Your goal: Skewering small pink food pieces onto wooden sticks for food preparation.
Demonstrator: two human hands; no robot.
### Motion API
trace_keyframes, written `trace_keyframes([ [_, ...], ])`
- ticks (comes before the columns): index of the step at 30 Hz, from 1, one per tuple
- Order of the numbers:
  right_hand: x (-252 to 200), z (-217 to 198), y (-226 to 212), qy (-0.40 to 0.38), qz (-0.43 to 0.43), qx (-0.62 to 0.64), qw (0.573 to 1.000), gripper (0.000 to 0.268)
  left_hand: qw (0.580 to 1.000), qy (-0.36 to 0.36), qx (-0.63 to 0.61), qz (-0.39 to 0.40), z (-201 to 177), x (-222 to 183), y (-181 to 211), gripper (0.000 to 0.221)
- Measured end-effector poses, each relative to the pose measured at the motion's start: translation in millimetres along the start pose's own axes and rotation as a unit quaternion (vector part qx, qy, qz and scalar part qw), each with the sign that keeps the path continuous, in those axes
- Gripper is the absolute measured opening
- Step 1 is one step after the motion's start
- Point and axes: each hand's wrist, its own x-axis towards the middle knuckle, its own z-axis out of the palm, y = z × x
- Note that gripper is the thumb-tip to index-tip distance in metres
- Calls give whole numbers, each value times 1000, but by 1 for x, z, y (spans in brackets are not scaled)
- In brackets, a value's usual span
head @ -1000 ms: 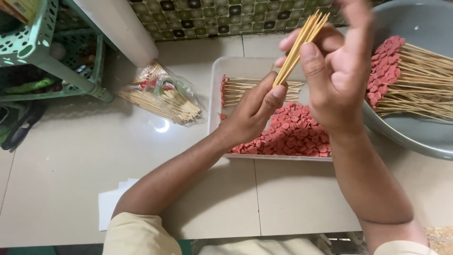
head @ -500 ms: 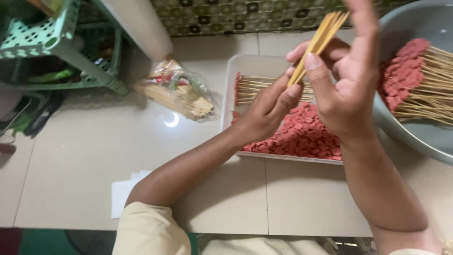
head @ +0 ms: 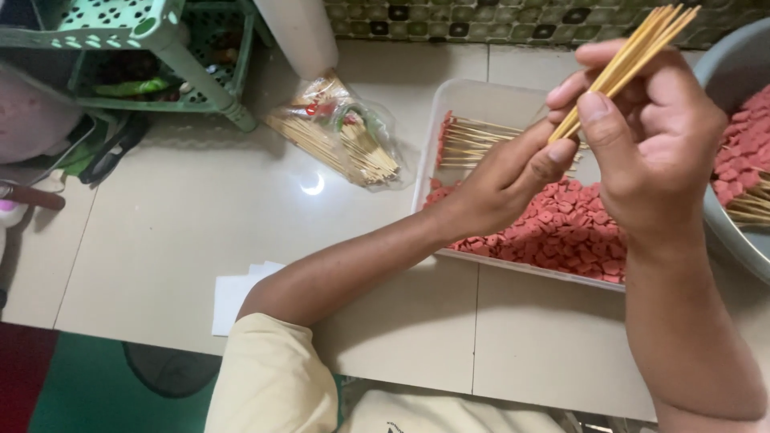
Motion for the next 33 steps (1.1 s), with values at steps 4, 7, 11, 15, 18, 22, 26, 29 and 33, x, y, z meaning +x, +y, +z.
trace_keyframes([
  [4,0,3,2,-14,-4,-6,1000,29,999,10,17,-26,-1,-2,-5,46],
  [7,-2,2,3,-16,-6,-21,1000,27,1000,7,0,-19,0,-1,0,42],
  [11,-3,1,1,-20,-4,-35,999,28,999,11,14,-26,1,-3,-4,42],
  [15,-7,4,2,-23,-28,-46,998,28,999,18,33,-30,2,-6,-10,44],
  [18,-8,4,6,-22,-36,-52,998,30,999,24,39,-21,3,-6,-10,46],
  [22,-9,4,0,-34,-29,-88,995,29,997,46,52,22,5,-4,-10,43],
  [26,-10,8,-7,-69,-108,-116,985,35,994,69,77,39,7,-11,-20,40],
  [29,-11,10,-9,-86,-128,-94,984,42,986,93,126,49,11,-17,-27,41],
  [33,-14,13,-19,-102,-194,-114,969,44,977,103,135,126,14,-22,-38,44],
])
